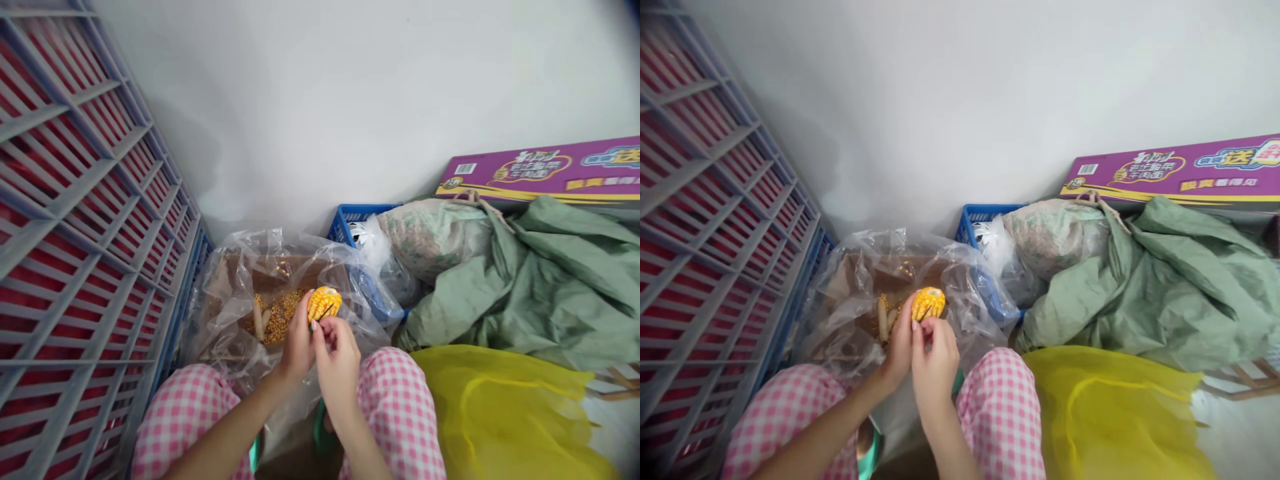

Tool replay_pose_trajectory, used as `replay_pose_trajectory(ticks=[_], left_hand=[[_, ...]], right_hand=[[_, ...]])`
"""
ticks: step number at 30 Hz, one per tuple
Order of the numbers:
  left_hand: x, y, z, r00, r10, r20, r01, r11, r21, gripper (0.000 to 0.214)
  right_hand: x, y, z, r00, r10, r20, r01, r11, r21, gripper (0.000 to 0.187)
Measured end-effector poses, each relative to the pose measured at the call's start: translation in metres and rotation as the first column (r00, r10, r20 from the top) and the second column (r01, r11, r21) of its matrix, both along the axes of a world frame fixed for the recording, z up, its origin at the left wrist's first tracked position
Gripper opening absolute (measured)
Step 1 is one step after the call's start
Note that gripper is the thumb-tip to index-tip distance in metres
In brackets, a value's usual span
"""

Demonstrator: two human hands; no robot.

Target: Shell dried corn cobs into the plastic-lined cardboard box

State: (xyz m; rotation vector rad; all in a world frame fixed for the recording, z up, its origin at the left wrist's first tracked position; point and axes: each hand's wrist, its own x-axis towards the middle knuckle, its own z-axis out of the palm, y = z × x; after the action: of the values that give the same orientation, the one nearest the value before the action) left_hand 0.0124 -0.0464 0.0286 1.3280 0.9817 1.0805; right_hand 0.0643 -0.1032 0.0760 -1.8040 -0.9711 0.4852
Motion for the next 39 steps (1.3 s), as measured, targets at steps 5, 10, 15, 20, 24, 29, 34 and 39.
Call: replay_pose_trajectory(ticks=[5, 10, 15, 20, 24, 29, 34, 39], left_hand=[[-0.001, 0.008, 0.008, 0.991, -0.023, -0.132, 0.042, 0.989, 0.139, 0.055], [0.002, 0.013, 0.02, 0.974, -0.146, -0.173, 0.162, 0.983, 0.084, 0.067], [-0.002, 0.017, 0.023, 0.958, -0.239, -0.158, 0.243, 0.97, 0.008, 0.065], [-0.006, 0.033, 0.019, 0.979, -0.159, -0.13, 0.152, 0.986, -0.061, 0.062], [-0.007, 0.043, 0.014, 0.98, -0.062, -0.189, 0.043, 0.994, -0.105, 0.06], [-0.003, 0.047, 0.003, 0.964, -0.04, -0.261, -0.002, 0.987, -0.16, 0.054], [0.001, 0.05, -0.005, 0.96, -0.064, -0.274, 0.006, 0.978, -0.208, 0.053], [0.0, 0.051, -0.008, 0.967, -0.035, -0.251, -0.029, 0.969, -0.244, 0.053]], right_hand=[[0.008, 0.009, -0.009, 0.965, -0.085, -0.246, 0.142, 0.964, 0.226, 0.02], [0.068, 0.021, 0.012, 0.943, 0.23, -0.241, -0.166, 0.951, 0.259, 0.031], [0.096, 0.046, 0.026, 0.804, 0.537, -0.257, -0.517, 0.844, 0.146, 0.026], [0.096, 0.081, 0.019, 0.72, 0.666, -0.196, -0.658, 0.744, 0.115, 0.031], [0.092, 0.105, 0.005, 0.711, 0.678, -0.186, -0.676, 0.732, 0.084, 0.03], [0.093, 0.115, -0.017, 0.722, 0.644, -0.254, -0.662, 0.749, 0.015, 0.032], [0.095, 0.119, -0.027, 0.74, 0.623, -0.253, -0.649, 0.761, -0.025, 0.033], [0.088, 0.125, -0.029, 0.782, 0.582, -0.224, -0.606, 0.794, -0.049, 0.035]])
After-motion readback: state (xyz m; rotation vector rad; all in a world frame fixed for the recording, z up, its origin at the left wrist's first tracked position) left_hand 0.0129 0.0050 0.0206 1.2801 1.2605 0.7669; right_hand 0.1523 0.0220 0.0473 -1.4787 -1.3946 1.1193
